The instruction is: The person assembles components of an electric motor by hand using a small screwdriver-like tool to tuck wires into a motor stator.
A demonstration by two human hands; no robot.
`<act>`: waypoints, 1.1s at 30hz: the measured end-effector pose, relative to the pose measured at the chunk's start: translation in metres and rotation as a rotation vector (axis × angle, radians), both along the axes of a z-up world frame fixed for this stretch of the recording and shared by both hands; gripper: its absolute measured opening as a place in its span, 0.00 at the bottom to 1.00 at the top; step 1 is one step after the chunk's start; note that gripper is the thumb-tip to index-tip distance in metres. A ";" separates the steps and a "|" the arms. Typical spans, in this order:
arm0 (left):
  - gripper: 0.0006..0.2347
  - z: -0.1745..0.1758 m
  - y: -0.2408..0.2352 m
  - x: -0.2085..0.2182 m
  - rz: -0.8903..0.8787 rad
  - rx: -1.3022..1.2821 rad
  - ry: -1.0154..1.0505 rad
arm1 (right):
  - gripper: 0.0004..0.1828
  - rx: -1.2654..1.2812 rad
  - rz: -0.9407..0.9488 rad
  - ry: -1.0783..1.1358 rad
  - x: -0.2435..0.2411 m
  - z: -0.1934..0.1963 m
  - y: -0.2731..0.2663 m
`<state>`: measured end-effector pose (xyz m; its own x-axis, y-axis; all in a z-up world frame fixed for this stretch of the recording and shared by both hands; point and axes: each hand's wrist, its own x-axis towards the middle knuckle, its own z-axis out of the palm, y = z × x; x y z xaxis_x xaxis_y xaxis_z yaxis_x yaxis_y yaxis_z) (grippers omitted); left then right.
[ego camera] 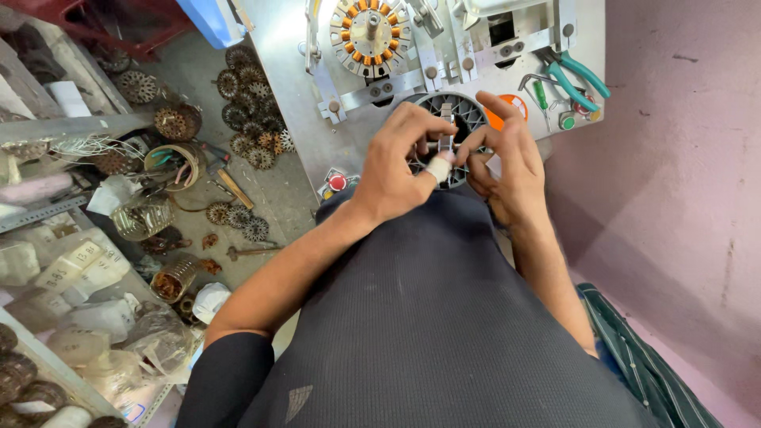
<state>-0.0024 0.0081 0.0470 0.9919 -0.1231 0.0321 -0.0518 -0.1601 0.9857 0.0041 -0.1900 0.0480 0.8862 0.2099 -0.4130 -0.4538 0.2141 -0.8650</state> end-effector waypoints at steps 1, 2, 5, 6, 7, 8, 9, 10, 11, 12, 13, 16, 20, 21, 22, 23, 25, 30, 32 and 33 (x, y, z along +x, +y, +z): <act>0.11 0.006 -0.001 -0.001 -0.036 0.019 -0.087 | 0.38 0.063 -0.001 0.020 -0.005 0.003 0.000; 0.13 0.010 -0.003 -0.002 -0.073 0.038 -0.174 | 0.43 0.127 -0.002 0.041 -0.008 0.005 0.001; 0.12 0.022 -0.006 0.001 -0.140 0.101 -0.278 | 0.50 -0.068 0.075 0.003 -0.010 0.008 0.006; 0.11 0.024 -0.006 0.003 -0.154 0.124 -0.287 | 0.49 -0.051 0.077 -0.001 -0.010 0.008 0.008; 0.10 0.027 -0.007 0.003 -0.161 0.150 -0.320 | 0.49 -0.036 0.075 -0.006 -0.009 0.008 0.010; 0.10 0.028 -0.006 0.002 -0.169 0.176 -0.353 | 0.48 -0.021 0.073 -0.010 -0.009 0.008 0.010; 0.09 0.030 -0.006 0.001 -0.175 0.203 -0.382 | 0.49 -0.030 0.082 -0.016 -0.009 0.008 0.010; 0.08 0.030 -0.007 0.001 -0.185 0.202 -0.389 | 0.49 -0.039 0.091 -0.023 -0.011 0.009 0.010; 0.07 0.030 -0.007 0.001 -0.193 0.203 -0.395 | 0.50 -0.047 0.103 -0.029 -0.013 0.009 0.010; 0.06 0.029 -0.007 0.000 -0.200 0.203 -0.402 | 0.50 -0.057 0.101 -0.019 -0.014 0.009 0.010; 0.06 0.028 -0.007 -0.001 -0.228 0.154 -0.338 | 0.51 -0.067 0.099 -0.011 -0.016 0.010 0.009; 0.05 0.022 -0.005 -0.005 -0.234 -0.031 -0.132 | 0.45 -0.021 0.067 -0.175 -0.021 0.017 0.005; 0.06 0.010 -0.003 -0.006 -0.045 -0.383 0.149 | 0.29 -0.736 0.001 -0.890 -0.024 0.025 0.005; 0.07 0.007 -0.003 -0.005 0.000 -0.474 0.212 | 0.24 -0.786 0.025 -1.041 -0.021 0.026 0.005; 0.08 0.005 -0.003 -0.005 0.003 -0.439 0.208 | 0.21 -0.833 0.051 -1.192 -0.018 0.025 0.005; 0.09 0.003 -0.003 -0.006 0.005 -0.403 0.206 | 0.19 -0.881 0.080 -1.339 -0.017 0.024 0.005; 0.09 0.002 -0.003 -0.006 -0.021 -0.386 0.189 | 0.14 -0.898 0.072 -1.294 -0.016 0.022 0.005; 0.07 0.009 -0.001 -0.008 -0.109 -0.405 0.106 | 0.07 -0.772 -0.026 -0.885 -0.027 0.017 0.006; 0.05 0.012 0.000 -0.008 -0.097 -0.206 0.005 | 0.05 -0.626 -0.039 -0.718 -0.030 0.015 0.004; 0.05 0.013 0.001 -0.008 -0.091 -0.108 -0.044 | 0.05 -0.596 -0.032 -0.680 -0.030 0.014 0.004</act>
